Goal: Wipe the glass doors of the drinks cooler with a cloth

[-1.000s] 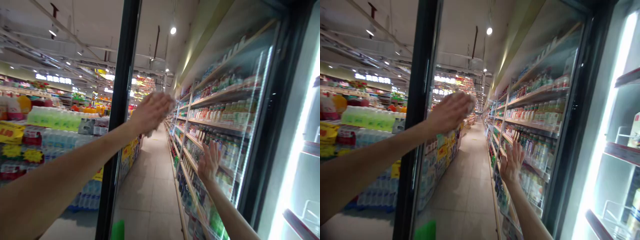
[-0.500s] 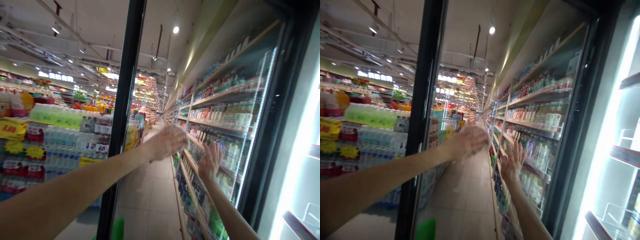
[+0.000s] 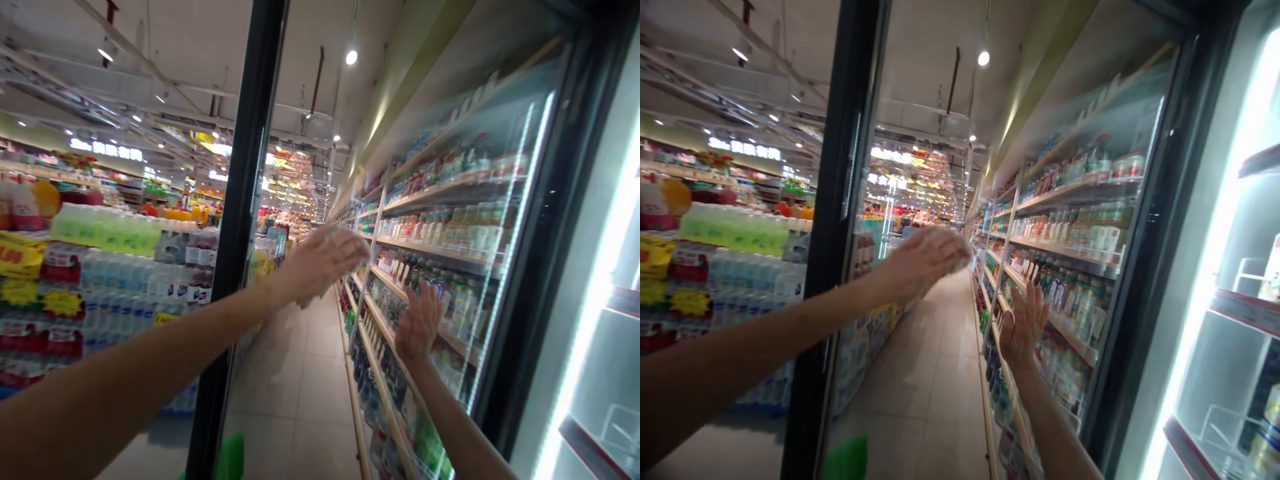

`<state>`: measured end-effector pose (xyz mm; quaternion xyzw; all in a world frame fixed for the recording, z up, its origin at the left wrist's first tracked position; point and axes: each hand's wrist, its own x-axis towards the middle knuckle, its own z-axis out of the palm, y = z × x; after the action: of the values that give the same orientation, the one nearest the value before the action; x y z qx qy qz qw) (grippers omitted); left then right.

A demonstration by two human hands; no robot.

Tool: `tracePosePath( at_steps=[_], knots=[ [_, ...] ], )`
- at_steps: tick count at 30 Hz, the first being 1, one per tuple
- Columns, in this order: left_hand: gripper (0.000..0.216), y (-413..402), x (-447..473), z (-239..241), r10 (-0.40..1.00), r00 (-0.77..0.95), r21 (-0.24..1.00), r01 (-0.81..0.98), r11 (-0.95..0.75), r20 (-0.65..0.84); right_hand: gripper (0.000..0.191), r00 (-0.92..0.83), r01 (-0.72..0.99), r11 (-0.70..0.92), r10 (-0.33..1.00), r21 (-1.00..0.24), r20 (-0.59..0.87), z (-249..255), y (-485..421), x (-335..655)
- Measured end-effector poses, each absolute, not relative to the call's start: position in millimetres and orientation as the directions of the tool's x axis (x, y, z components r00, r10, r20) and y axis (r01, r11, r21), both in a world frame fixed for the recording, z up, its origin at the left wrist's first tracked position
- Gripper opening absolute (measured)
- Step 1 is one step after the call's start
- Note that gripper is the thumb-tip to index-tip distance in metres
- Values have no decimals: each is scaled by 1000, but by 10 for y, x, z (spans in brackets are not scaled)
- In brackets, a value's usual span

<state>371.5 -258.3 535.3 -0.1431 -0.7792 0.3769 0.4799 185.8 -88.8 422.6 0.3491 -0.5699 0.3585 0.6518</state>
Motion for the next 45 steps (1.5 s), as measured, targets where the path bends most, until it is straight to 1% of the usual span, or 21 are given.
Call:
tracePosePath(
  at_steps=[2, 3, 6, 8, 11, 13, 14, 16, 18, 21, 23, 27, 28, 31, 32, 33, 35, 37, 40, 42, 45],
  knots=[
    [46, -2561, 3701, 5410, 445, -423, -580, -277, 766, 789, 46, 104, -867, 496, 77, 52, 992, 4229, -888, 1863],
    [46, -2540, 3684, 5387, 463, -432, -599, -263, 757, 774, 46, 104, -867, 496, 78, 52, 991, 4227, -889, 1863],
    [40, -2488, 3622, 5213, 714, -544, -843, 22, 538, 442, 47, 109, -865, 498, 69, 61, 992, 4215, -896, 1844],
    [39, -2496, 3609, 5201, 751, -562, -874, 98, 476, 346, 47, 115, -864, 499, 63, 68, 991, 4207, -902, 1826],
    [44, -2543, 3642, 5403, 534, -474, -674, -192, 713, 700, 47, 127, -866, 494, 70, 76, 989, 4201, -906, 1808],
    [43, -2560, 3656, 5484, 442, -384, -562, -295, 773, 810, 46, 125, -870, 489, 82, 70, 989, 4200, -904, 1806],
    [42, -2561, 3657, 5473, 500, -404, -620, -256, 741, 766, 46, 123, -870, 489, 84, 66, 989, 4200, -902, 1806],
    [38, -2561, 3655, 5392, 698, -495, -822, -62, 566, 518, 46, 117, -868, 492, 75, 65, 990, 4198, -898, 1807],
    [38, -2573, 3666, 5338, 759, -526, -882, 33, 470, 384, 47, 111, -867, 494, 63, 66, 992, 4196, -894, 1809],
    [43, -2607, 3705, 5387, 559, -435, -687, -227, 690, 706, 47, 105, -868, 494, 72, 56, 992, 4193, -893, 1814],
    [42, -2617, 3719, 5392, 510, -391, -628, -285, 724, 766, 46, 105, -867, 496, 79, 53, 991, 4194, -893, 1819],
    [34, -2624, 3730, 5299, 773, -523, -897, 35, 441, 359, 46, 118, -869, 490, 69, 69, 991, 4201, -891, 1825],
    [35, -2631, 3740, 5307, 765, -523, -891, 26, 454, 375, 46, 117, -869, 491, 70, 68, 991, 4203, -891, 1826],
    [44, -2648, 3769, 5378, 551, -449, -688, -239, 685, 704, 45, 99, -868, 495, 78, 48, 992, 4207, -892, 1826],
    [46, -2647, 3771, 5380, 511, -430, -647, -274, 711, 744, 45, 97, -868, 495, 81, 44, 992, 4206, -893, 1825],
    [46, -2642, 3768, 5361, 539, -452, -680, -244, 692, 711, 45, 94, -867, 496, 84, 41, 992, 4205, -894, 1823],
    [43, -2633, 3758, 5296, 690, -529, -831, -53, 554, 494, 45, 91, -868, 495, 79, 40, 993, 4201, -897, 1820],
    [41, -2636, 3758, 5271, 753, -547, -880, 59, 472, 367, 45, 86, -867, 497, 74, 38, 994, 4199, -899, 1821],
    [45, -2651, 3779, 5338, 568, -469, -705, -185, 685, 676, 44, 88, -868, 495, 80, 37, 993, 4206, -896, 1833],
    [45, -2643, 3778, 5334, 493, -426, -625, -260, 736, 759, 44, 105, -869, 492, 87, 49, 991, 4214, -891, 1843],
    [38, -2603, 3750, 5226, 699, -557, -836, 14, 549, 449, 45, 117, -867, 494, 73, 66, 990, 4221, -886, 1848]
  ],
)
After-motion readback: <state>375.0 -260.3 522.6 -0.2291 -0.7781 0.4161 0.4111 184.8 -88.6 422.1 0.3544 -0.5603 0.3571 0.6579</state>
